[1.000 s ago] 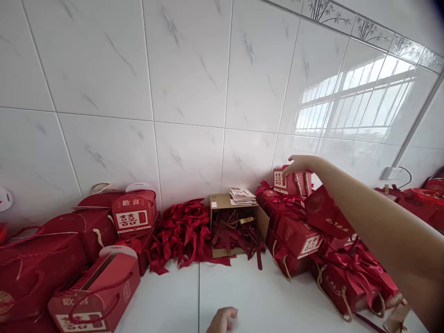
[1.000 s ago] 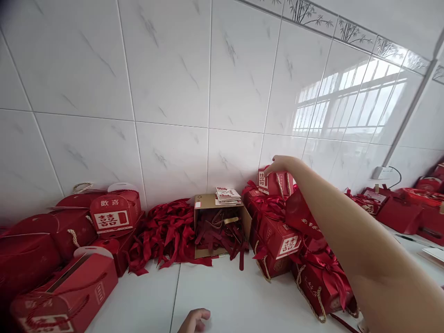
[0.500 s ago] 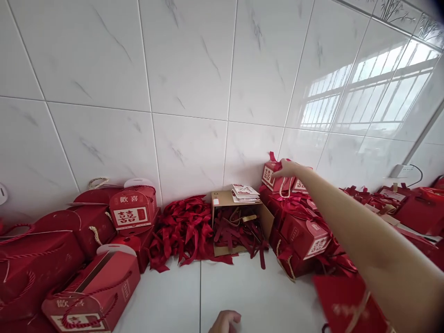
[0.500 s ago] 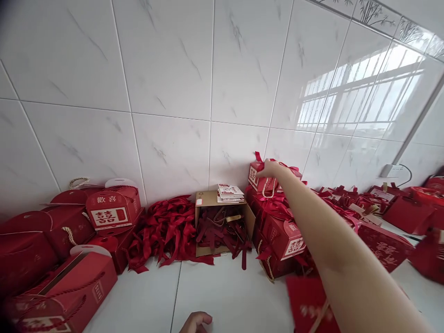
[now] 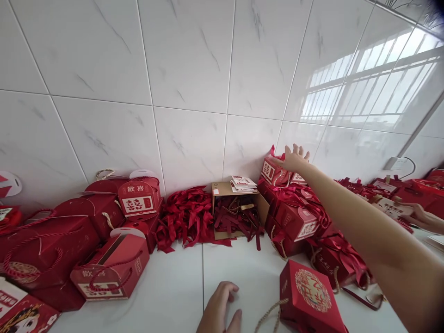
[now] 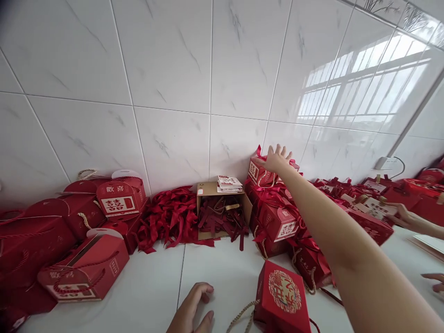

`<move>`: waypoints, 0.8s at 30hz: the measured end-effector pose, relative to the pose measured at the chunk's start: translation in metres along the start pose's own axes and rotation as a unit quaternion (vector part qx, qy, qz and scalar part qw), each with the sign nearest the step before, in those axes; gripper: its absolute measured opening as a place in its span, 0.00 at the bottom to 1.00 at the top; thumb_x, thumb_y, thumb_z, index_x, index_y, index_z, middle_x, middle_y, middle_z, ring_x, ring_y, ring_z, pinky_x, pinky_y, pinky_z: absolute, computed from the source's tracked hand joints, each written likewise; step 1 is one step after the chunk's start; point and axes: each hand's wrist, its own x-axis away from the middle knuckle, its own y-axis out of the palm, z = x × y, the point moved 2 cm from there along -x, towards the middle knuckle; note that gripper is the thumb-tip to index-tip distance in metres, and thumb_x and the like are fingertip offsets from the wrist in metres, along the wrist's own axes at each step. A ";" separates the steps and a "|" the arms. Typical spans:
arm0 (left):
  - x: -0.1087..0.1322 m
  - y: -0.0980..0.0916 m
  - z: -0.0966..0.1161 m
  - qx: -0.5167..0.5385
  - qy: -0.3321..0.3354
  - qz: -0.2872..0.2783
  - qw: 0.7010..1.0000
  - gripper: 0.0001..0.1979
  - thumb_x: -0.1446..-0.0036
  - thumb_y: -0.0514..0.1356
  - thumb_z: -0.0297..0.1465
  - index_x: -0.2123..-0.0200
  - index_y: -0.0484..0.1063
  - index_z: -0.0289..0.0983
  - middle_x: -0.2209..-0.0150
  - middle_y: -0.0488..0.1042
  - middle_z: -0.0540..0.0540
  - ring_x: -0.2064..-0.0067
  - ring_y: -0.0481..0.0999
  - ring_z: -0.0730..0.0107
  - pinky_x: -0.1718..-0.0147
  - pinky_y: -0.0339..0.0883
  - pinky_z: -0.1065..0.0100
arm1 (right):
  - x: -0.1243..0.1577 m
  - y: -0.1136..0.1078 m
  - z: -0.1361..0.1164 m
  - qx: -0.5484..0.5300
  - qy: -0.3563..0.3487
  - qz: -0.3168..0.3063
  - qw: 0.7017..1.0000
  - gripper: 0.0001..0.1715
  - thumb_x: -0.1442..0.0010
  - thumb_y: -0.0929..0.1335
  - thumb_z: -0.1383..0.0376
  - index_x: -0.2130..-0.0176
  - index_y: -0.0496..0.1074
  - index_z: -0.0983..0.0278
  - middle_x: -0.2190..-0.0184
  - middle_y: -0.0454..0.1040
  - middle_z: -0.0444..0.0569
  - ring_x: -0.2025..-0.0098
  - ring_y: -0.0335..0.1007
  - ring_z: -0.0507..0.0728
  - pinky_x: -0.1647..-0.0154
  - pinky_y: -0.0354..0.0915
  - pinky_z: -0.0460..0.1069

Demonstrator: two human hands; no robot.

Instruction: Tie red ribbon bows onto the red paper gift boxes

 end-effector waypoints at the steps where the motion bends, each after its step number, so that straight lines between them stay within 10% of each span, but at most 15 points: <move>1: 0.001 -0.002 0.003 0.004 0.008 -0.006 1.000 0.15 0.51 0.53 0.28 0.57 0.64 0.40 0.59 0.69 0.43 0.57 0.69 0.64 0.54 0.62 0.66 | 0.016 -0.014 0.000 -0.020 -0.003 0.031 0.999 0.55 0.46 0.56 0.37 0.35 0.42 0.71 0.34 0.31 0.66 0.34 0.26 0.75 0.38 0.33 0.69; 5: 0.003 -0.008 0.009 0.025 0.007 -0.025 0.999 0.19 0.52 0.51 0.25 0.54 0.64 0.39 0.58 0.69 0.43 0.55 0.68 0.63 0.53 0.61 0.63 | 0.122 -0.052 0.000 -0.070 -0.161 0.079 0.981 0.44 0.42 0.57 0.43 0.36 0.45 0.62 0.33 0.35 0.56 0.34 0.32 0.72 0.38 0.45 0.66; 8: 0.006 -0.009 0.014 0.041 -0.009 -0.022 0.999 0.20 0.54 0.51 0.24 0.54 0.65 0.39 0.59 0.70 0.43 0.56 0.69 0.62 0.56 0.63 0.63 | 0.219 -0.028 0.013 -0.064 -0.342 -0.179 0.920 0.45 0.45 0.61 0.42 0.36 0.49 0.58 0.35 0.48 0.55 0.35 0.42 0.69 0.38 0.48 0.64; 12: 0.011 -0.010 0.021 0.067 -0.014 -0.014 0.998 0.17 0.50 0.53 0.29 0.55 0.67 0.40 0.57 0.70 0.43 0.54 0.68 0.60 0.57 0.64 0.63 | 0.294 0.034 0.048 -0.011 -0.304 -0.386 0.871 0.71 0.67 0.74 0.43 0.34 0.40 0.57 0.33 0.37 0.60 0.35 0.29 0.79 0.41 0.42 0.72; 17: 0.011 -0.009 0.023 0.034 0.018 -0.040 0.998 0.14 0.47 0.53 0.33 0.55 0.66 0.40 0.53 0.69 0.42 0.52 0.68 0.62 0.53 0.63 0.63 | 0.297 0.054 0.064 -0.092 -0.248 -0.286 0.921 0.47 0.52 0.70 0.53 0.37 0.51 0.49 0.35 0.44 0.57 0.38 0.48 0.75 0.42 0.48 0.71; 24: 0.010 -0.009 0.017 0.003 0.004 -0.056 0.998 0.14 0.44 0.52 0.38 0.54 0.65 0.42 0.50 0.67 0.44 0.50 0.66 0.60 0.55 0.64 0.62 | 0.212 -0.027 0.068 -0.476 -0.136 -0.077 0.865 0.40 0.46 0.68 0.52 0.39 0.54 0.55 0.42 0.61 0.52 0.44 0.62 0.65 0.45 0.62 0.59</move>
